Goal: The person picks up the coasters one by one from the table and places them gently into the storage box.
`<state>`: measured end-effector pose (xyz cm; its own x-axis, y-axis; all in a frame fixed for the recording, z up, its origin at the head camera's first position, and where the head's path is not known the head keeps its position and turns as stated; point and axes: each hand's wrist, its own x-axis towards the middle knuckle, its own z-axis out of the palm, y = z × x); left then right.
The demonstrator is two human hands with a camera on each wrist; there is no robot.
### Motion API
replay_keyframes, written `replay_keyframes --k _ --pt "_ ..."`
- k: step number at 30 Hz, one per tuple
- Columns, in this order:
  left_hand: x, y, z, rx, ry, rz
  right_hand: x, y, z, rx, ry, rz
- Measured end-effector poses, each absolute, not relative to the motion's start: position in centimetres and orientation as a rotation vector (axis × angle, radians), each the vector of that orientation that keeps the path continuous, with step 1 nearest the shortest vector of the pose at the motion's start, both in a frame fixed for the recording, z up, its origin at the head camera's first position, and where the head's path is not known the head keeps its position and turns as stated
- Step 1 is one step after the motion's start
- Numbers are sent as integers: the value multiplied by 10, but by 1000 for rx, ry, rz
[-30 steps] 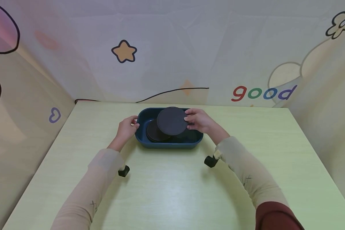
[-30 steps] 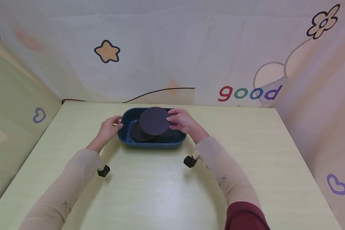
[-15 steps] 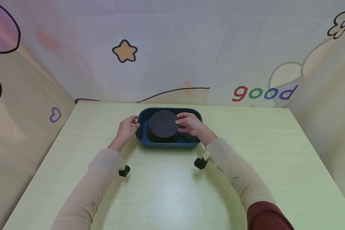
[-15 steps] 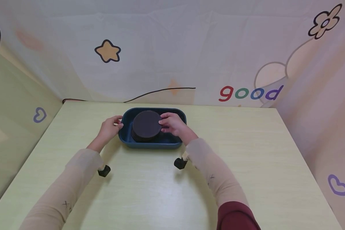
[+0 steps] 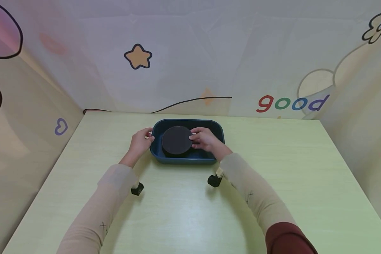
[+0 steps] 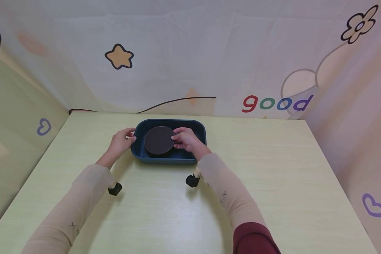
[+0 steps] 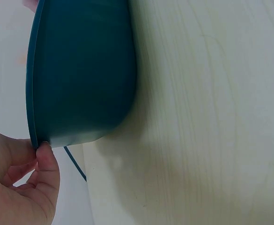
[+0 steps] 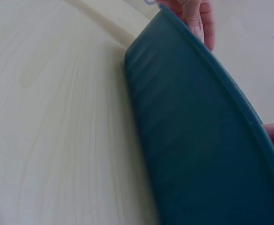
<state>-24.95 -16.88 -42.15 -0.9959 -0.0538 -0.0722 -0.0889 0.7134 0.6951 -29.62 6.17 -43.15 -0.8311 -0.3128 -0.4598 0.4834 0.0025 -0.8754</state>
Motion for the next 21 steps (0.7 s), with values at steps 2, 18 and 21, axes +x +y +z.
replay_keyframes --k 2,18,21 --pt "-250 -169 -422 -120 2866 1163 -297 61 -433 177 1750 -1869" --pt "-248 -167 -419 -133 2844 1174 -298 59 -437 335 1926 -1762" --pt "-248 -167 -418 -134 2842 1171 -297 60 -436 353 1936 -1766"
